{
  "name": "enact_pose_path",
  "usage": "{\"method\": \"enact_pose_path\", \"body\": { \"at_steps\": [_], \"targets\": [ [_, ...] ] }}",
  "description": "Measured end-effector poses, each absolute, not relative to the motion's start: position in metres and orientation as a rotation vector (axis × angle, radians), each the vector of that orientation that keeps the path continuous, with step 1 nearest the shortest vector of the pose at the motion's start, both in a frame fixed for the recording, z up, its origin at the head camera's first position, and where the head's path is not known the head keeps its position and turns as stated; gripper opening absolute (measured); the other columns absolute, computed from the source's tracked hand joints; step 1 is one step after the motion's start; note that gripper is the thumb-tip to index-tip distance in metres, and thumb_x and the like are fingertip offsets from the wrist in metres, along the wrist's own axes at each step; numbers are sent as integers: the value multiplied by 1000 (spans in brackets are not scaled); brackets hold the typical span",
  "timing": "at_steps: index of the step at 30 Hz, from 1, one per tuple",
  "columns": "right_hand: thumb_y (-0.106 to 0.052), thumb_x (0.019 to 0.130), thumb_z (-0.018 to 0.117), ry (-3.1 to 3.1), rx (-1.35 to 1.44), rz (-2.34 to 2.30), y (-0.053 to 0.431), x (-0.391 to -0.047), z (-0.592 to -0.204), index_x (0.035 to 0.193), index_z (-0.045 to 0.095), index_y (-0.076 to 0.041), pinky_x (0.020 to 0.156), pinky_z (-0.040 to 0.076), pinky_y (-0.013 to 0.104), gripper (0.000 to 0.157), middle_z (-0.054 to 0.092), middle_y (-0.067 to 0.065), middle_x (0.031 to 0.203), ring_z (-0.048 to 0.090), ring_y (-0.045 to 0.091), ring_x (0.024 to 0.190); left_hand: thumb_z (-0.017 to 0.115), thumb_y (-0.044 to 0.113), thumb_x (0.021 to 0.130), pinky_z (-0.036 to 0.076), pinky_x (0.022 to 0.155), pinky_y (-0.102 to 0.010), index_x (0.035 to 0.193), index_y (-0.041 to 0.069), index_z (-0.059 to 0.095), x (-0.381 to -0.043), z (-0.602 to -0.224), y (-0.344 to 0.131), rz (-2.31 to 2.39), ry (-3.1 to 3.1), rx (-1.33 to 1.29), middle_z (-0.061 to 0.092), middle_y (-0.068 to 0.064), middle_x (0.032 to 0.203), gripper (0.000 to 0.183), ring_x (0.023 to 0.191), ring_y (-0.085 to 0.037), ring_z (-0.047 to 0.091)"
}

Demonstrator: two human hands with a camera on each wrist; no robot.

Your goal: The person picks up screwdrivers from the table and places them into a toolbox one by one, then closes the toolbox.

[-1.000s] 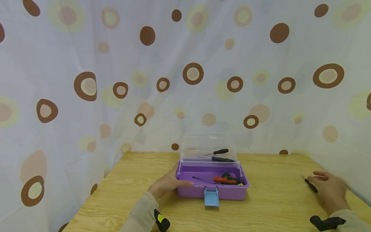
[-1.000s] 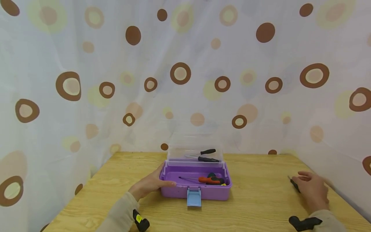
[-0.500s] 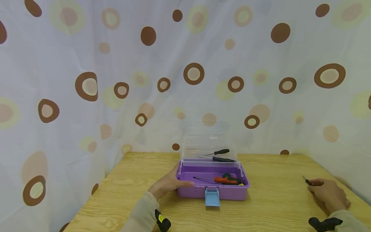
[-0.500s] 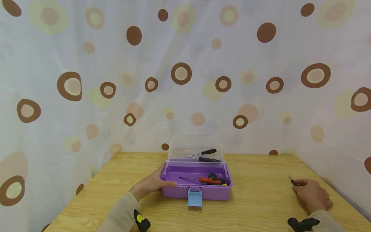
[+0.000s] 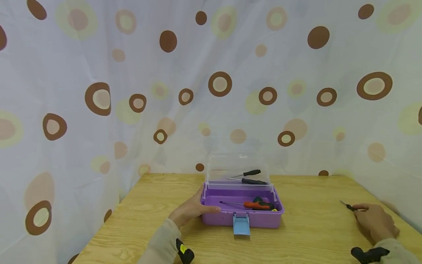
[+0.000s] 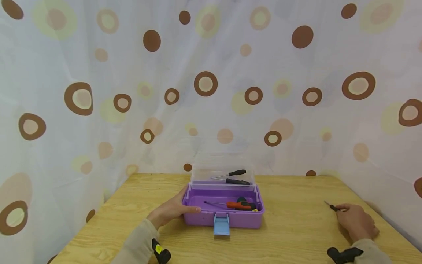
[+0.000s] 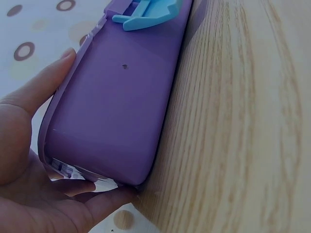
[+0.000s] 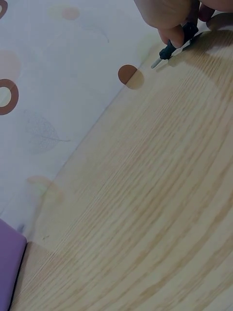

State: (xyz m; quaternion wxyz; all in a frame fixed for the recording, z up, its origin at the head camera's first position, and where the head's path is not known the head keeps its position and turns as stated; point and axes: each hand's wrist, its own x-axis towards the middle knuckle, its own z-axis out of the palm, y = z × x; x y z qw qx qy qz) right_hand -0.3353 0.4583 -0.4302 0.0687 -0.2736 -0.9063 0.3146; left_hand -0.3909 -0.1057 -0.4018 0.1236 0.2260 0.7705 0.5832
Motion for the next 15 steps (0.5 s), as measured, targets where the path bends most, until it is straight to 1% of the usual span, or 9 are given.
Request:
{"method": "enact_pose_path", "body": {
  "at_steps": [3,9,15],
  "targets": [
    [-20,102,51,-2727,-820,946,459,-336,-430,136,61,-3,91,32,73,39,43,39,140,43,62,114,84,24,88,27,116,-59,166,15,-1,-391,-401,-106,1699,2247,663,36,-19,157,116,135,-39,43],
    [-27,102,53,-2739,-807,981,465,-338,-431,138,62,-5,88,33,71,43,44,39,140,46,60,112,85,23,88,25,118,-58,166,15,-1,-392,-402,-106,1709,2242,670,35,-20,158,117,137,-40,42],
    [-27,100,51,-2706,-793,997,470,-339,-432,138,61,-4,86,35,70,45,43,38,142,43,61,115,84,23,88,25,118,-58,166,16,-1,-392,-403,-106,1708,2237,675,36,-19,158,116,138,-39,42]
  ]
}}
